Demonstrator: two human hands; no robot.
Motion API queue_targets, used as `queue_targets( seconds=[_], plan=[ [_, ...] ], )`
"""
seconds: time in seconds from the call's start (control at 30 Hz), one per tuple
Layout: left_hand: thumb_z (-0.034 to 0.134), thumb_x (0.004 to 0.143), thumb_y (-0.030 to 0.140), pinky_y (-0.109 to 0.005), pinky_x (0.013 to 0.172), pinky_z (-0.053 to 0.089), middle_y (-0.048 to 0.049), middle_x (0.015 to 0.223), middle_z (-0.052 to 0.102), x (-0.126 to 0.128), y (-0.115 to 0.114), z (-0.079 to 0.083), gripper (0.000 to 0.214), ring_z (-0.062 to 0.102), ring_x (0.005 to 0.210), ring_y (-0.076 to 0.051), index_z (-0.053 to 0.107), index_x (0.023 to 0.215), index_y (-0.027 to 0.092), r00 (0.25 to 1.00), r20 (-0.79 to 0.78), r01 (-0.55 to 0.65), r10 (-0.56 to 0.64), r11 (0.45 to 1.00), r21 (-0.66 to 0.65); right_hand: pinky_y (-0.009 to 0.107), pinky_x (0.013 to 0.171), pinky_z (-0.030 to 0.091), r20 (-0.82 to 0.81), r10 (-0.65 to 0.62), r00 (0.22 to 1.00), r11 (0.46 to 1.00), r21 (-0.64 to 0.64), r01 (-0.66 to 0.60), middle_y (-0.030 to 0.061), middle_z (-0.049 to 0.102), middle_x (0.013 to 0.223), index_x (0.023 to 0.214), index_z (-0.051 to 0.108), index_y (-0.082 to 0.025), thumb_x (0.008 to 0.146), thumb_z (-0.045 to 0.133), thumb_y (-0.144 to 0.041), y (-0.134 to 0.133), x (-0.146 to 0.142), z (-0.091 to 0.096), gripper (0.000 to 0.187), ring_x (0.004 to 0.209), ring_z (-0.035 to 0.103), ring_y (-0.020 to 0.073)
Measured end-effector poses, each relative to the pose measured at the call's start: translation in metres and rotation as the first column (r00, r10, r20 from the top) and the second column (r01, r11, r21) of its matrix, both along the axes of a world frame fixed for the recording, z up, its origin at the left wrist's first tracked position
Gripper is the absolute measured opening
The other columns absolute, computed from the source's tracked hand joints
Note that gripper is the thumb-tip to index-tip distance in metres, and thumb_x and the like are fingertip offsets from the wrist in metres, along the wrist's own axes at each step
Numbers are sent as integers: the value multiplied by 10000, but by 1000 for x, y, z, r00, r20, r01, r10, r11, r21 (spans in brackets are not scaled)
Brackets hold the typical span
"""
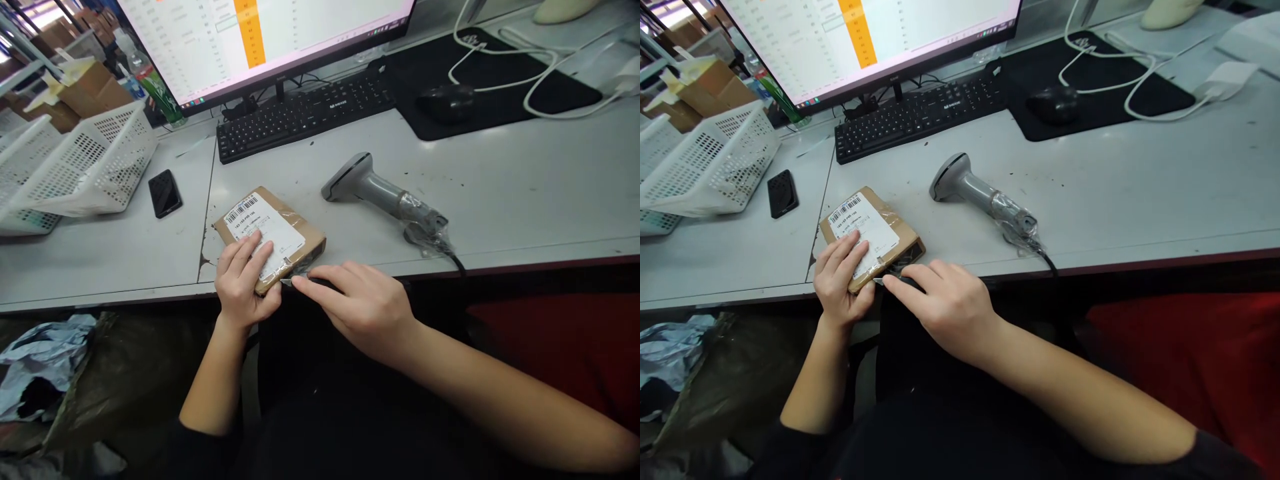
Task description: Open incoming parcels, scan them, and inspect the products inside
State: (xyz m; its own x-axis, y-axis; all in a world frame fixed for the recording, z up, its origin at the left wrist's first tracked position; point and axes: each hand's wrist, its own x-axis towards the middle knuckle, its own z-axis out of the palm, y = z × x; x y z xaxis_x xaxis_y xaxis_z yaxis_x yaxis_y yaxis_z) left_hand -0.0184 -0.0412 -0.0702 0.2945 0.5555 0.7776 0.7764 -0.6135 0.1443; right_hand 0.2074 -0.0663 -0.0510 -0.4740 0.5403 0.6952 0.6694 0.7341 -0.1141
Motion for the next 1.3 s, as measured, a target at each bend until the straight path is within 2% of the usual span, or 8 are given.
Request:
queue_targets(
  seconds=[0.27,0.43,0.6,0.77,0.87,1.07,1.3],
  plan=[
    [625,801,292,-488,1028,479,-124,1346,663,0,3,0,534,590,1203,-321,652,1325,196,997,27,67,-68,998,15,304,653,428,-26,-93,995,995,-29,92,16,778,977,1095,772,-236,935,610,-114,4,4,4,258,746,618,154],
    [597,866,342,-482,1045,475,-113,1350,665,4,4,-1,472,584,1217,-309,665,1310,195,999,16,36,-35,999,-18,294,657,426,-64,-169,984,985,-37,167,-1,777,969,1109,768,-264,930,619,-112,12,10,-3,278,737,620,144],
    [583,879,388,-475,1037,482,-114,1285,683,9,2,4,432,601,1184,-295,687,1255,203,999,7,-41,41,998,-38,297,637,419,-82,-264,961,964,24,266,8,776,940,1091,774,-270,939,615,-129,21,19,-5,262,742,634,151],
    [702,803,368,-465,1014,467,-138,1225,653,18,0,11,490,584,1114,-302,693,1261,195,989,-38,-144,141,985,-90,283,647,425,-61,-174,983,984,19,175,0,775,962,1100,773,-277,943,606,-135,16,20,-4,269,745,632,134],
    [681,815,311,-463,1007,464,-128,1223,649,20,0,10,469,570,1115,-304,693,1272,210,993,-12,-121,121,991,-52,283,645,422,-54,-108,993,994,14,109,8,775,958,1102,773,-263,945,603,-132,13,14,-6,265,732,621,126],
    [649,823,275,-467,1012,464,-130,1236,645,18,1,2,469,562,1134,-304,683,1286,206,997,40,-67,67,998,-19,286,636,418,-98,-57,994,997,40,61,16,774,935,1083,776,-238,934,611,-117,16,8,-7,254,720,611,130],
    [638,812,281,-478,1007,490,-100,1214,671,17,1,1,471,573,1127,-303,690,1278,243,996,48,-71,72,997,-21,290,641,411,-90,-101,991,995,16,103,0,779,945,1096,767,-283,931,599,-108,21,12,-7,293,714,611,130]
  ],
)
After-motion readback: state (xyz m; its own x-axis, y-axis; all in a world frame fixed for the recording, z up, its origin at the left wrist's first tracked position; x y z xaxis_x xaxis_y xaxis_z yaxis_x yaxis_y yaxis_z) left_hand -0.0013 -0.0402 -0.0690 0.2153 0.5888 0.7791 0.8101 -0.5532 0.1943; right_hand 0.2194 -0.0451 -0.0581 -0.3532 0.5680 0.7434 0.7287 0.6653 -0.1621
